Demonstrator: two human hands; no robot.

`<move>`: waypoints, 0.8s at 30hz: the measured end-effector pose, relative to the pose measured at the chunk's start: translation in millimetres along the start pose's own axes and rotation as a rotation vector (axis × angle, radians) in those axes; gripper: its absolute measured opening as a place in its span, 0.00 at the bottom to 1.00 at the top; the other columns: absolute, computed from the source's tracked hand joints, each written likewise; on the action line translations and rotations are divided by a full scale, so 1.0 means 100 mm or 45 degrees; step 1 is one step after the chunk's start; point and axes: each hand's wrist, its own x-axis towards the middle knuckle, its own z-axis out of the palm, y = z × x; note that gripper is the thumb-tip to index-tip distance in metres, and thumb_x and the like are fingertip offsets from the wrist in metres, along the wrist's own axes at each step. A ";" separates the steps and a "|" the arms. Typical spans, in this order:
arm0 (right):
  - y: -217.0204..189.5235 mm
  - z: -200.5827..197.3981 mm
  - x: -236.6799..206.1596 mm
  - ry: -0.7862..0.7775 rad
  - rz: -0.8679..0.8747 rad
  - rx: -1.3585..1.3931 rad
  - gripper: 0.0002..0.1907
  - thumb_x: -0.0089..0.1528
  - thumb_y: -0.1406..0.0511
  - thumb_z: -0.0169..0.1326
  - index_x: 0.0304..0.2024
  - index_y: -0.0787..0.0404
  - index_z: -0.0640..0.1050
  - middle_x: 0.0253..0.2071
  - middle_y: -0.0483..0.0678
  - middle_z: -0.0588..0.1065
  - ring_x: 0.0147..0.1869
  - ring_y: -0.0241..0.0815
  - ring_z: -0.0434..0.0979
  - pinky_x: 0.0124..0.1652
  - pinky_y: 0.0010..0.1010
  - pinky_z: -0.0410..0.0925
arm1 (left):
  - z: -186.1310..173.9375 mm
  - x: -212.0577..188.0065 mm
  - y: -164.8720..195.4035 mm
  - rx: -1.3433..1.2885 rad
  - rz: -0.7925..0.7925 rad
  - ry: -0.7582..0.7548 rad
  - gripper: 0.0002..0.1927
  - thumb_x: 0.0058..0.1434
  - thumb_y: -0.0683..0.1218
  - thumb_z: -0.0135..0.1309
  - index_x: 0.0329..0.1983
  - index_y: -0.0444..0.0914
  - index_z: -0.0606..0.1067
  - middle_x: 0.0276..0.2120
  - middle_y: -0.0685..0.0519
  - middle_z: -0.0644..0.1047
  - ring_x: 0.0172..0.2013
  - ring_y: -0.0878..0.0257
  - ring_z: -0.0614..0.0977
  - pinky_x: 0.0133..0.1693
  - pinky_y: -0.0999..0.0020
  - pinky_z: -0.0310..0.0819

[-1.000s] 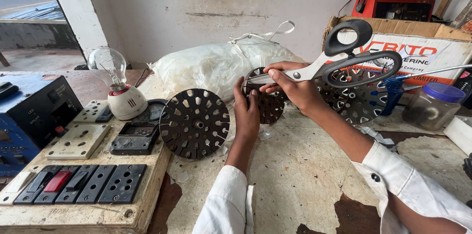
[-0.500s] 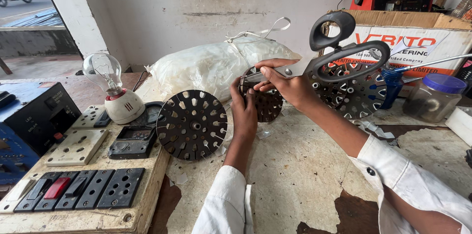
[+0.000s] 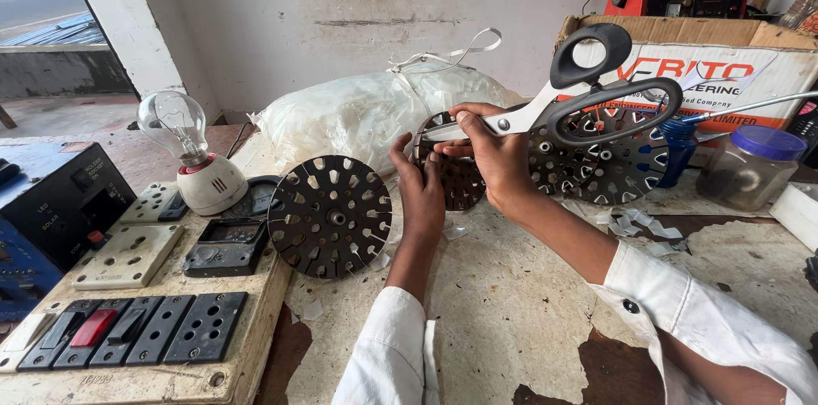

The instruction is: The person fits small brass fittings into the center hubs of slotted circular metal discs at a workbench, pressing each fitting into place by hand and setting completed discs in a row. The person also picks up scissors to trim a small piece of material before resuming fitting the discs.

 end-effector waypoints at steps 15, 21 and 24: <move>0.01 0.02 0.02 -0.293 -0.038 -0.169 0.12 0.70 0.69 0.50 0.53 0.71 0.76 0.50 0.53 0.79 0.41 0.48 0.86 0.39 0.27 0.80 | -0.09 -0.01 -0.04 -0.066 0.041 0.045 0.17 0.72 0.40 0.43 0.62 0.36 0.60 0.44 0.39 0.81 0.45 0.57 0.83 0.45 0.63 0.77; 0.02 0.06 0.01 -0.237 -0.047 -0.132 0.13 0.69 0.69 0.49 0.53 0.71 0.76 0.50 0.53 0.79 0.40 0.48 0.86 0.38 0.28 0.80 | -0.10 0.00 -0.06 -0.004 0.167 0.053 0.16 0.74 0.39 0.44 0.63 0.35 0.59 0.48 0.39 0.80 0.47 0.56 0.83 0.49 0.62 0.75; -0.05 0.01 0.06 -0.297 -0.054 -0.222 0.13 0.70 0.69 0.48 0.53 0.71 0.77 0.48 0.53 0.79 0.40 0.47 0.87 0.38 0.28 0.80 | -0.06 0.00 -0.07 -0.029 0.108 0.050 0.18 0.72 0.39 0.42 0.64 0.36 0.58 0.48 0.40 0.80 0.48 0.58 0.83 0.48 0.63 0.76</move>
